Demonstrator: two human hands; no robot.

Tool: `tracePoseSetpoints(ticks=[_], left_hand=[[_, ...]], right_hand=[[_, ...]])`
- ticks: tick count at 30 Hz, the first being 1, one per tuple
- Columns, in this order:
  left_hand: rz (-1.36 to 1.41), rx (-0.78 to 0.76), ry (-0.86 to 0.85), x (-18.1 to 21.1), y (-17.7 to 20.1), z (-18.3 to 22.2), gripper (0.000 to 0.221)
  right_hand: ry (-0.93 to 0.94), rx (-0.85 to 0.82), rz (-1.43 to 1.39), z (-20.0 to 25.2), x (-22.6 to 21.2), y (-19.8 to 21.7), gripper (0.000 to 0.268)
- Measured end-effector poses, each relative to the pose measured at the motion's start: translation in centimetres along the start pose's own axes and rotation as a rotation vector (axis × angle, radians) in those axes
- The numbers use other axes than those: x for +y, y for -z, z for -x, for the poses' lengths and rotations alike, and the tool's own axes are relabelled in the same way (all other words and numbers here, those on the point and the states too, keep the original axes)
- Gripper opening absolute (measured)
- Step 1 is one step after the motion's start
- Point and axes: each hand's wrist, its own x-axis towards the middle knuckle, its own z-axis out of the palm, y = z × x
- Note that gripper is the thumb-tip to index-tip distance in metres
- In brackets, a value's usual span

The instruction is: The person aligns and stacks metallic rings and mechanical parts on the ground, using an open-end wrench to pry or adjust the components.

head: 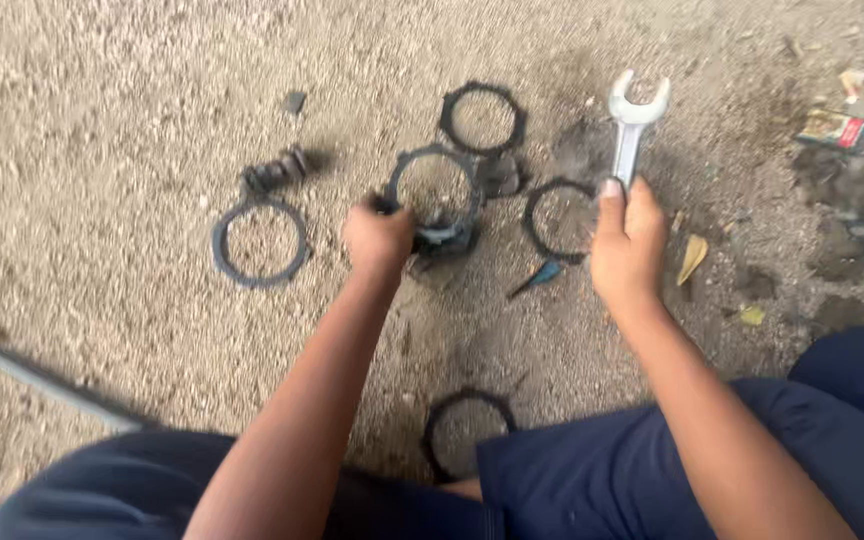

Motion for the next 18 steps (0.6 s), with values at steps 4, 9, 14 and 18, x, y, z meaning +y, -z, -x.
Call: tracePoseSetpoints(ticks=[4,9,14,18], left_hand=[[0.049,-0.059,0.140,0.0,0.1,0.4,0.027],[0.244,-0.287,0.293,0.6,1.7,0.4,0.043],[0.243,-0.393,0.240,1.5,2.8,0.5,0.046],[0.004,-0.434,0.228,2.5,3.8,0.5,0.047]], right_hand=[[-0.225,-0.122,-0.043,-0.3,-0.1,-1.4,0.017],[-0.245,-0.292,-0.090,1.1,-0.6,-4.0,0.020],[-0.260,-0.367,-0.138,0.0,0.5,-3.2,0.028],[-0.259,-0.348,-0.100,-0.8,1.0,-2.8,0.027]])
